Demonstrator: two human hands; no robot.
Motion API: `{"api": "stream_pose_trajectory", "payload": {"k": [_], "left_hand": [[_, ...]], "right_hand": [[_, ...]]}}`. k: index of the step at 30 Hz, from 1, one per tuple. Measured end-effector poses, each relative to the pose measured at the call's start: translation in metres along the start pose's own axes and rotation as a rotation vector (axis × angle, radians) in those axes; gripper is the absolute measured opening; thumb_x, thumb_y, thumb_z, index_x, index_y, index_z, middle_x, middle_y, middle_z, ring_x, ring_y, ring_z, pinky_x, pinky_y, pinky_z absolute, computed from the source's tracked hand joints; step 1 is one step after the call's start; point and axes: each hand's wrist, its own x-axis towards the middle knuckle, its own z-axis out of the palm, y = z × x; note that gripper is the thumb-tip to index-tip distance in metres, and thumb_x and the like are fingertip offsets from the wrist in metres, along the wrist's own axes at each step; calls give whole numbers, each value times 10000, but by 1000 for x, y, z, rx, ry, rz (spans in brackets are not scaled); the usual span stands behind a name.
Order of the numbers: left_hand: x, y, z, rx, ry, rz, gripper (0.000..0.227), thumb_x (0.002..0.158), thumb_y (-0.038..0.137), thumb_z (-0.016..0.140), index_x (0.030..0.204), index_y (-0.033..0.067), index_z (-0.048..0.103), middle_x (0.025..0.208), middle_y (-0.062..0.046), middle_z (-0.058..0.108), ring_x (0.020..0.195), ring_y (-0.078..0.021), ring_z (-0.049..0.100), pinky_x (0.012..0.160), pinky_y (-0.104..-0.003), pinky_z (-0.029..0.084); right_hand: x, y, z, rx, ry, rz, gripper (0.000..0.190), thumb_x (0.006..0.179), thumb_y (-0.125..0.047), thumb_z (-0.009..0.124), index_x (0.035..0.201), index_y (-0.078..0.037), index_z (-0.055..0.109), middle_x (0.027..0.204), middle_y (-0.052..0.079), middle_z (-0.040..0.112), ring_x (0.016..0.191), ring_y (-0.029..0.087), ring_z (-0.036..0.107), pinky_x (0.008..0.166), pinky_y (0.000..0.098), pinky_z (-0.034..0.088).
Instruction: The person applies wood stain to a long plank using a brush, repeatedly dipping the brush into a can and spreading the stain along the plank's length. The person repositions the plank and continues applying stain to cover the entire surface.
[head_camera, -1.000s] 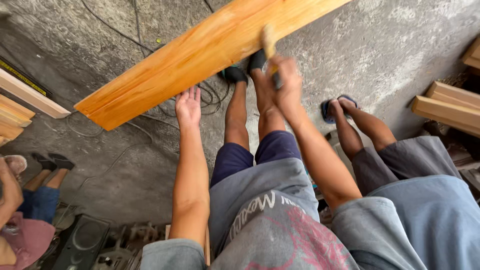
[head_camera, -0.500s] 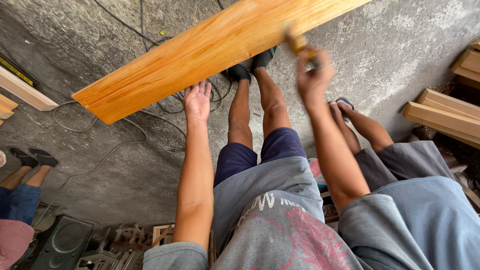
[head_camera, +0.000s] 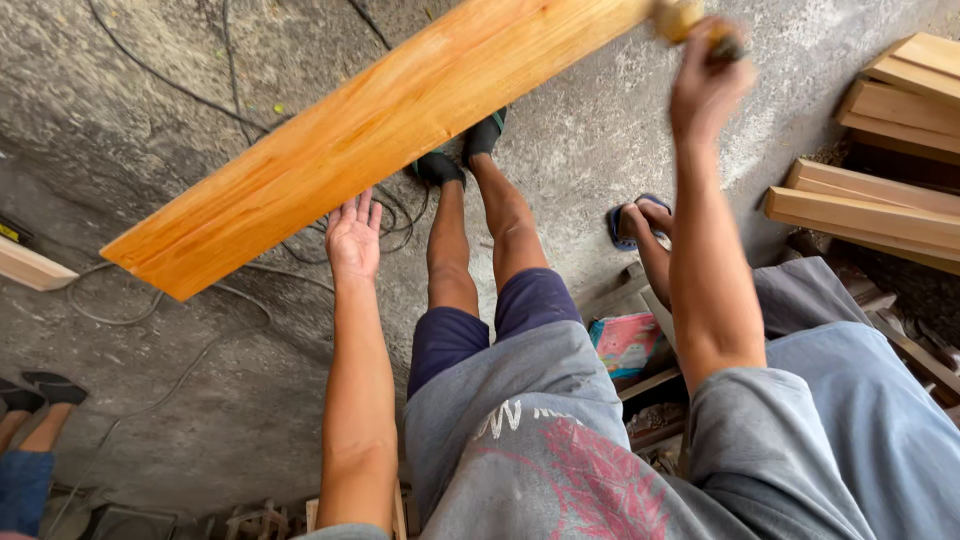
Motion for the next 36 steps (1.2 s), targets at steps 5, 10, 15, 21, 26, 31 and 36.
{"api": "stream_pose_trajectory", "payload": {"k": [5,10,15,21,26,31,36], "left_hand": [[14,-4,5,24,29,23,552,1070,67,452,1600,105,304,1693,-93,330,1527,-305,379,1277,-532,229],[20,-22,-25,-1,2,28,585,1022,11,506,1568,136,340,1668,-92,349,1508,-319,400,1256,-565,256],[37,-10,-13,58,33,56,675,934,-16,547,1553,168,349,1587,-60,425,1475,-321,397,1206,-562,262],[0,-38,-32,37,-47,84,648,968,-17,511,1577,117,337,1619,-105,417,1499,-345,384,1223,-560,267],[-8,-41,-36,136,9,82,613,993,63,535,1566,94,320,1595,-139,437,1470,-333,433,1208,-504,327],[-72,-36,-46,374,94,151,637,1016,217,657,1573,38,402,1505,-84,524,1394,-253,494,1147,-434,441],[-166,-6,-66,421,354,-91,612,1017,151,550,1572,48,313,1576,-223,439,1428,-403,458,1174,-502,388]], "right_hand": [[-43,-17,35,-148,-38,-315,46,1026,8,656,1070,12,668,865,112,677,709,186,627,597,297,494],[-26,43,1,156,-183,34,157,1121,-56,633,982,12,663,820,64,667,686,193,600,586,321,450],[111,98,-44,-158,216,-197,250,1030,30,541,1243,24,672,1143,152,674,992,242,692,832,399,568],[-44,-21,32,-429,-87,-519,329,1013,1,638,1333,23,569,1190,240,629,1014,402,616,843,499,510],[-176,-179,147,12,-472,-346,508,810,-18,699,1310,-28,610,1185,197,619,1071,418,586,881,478,528],[-224,-287,205,210,-685,-489,458,715,-73,710,1166,-73,636,1229,191,626,1154,389,613,935,455,549],[-152,-180,143,231,-740,-212,539,763,-112,757,1290,-89,648,1207,163,684,1029,365,675,836,435,559]]}}
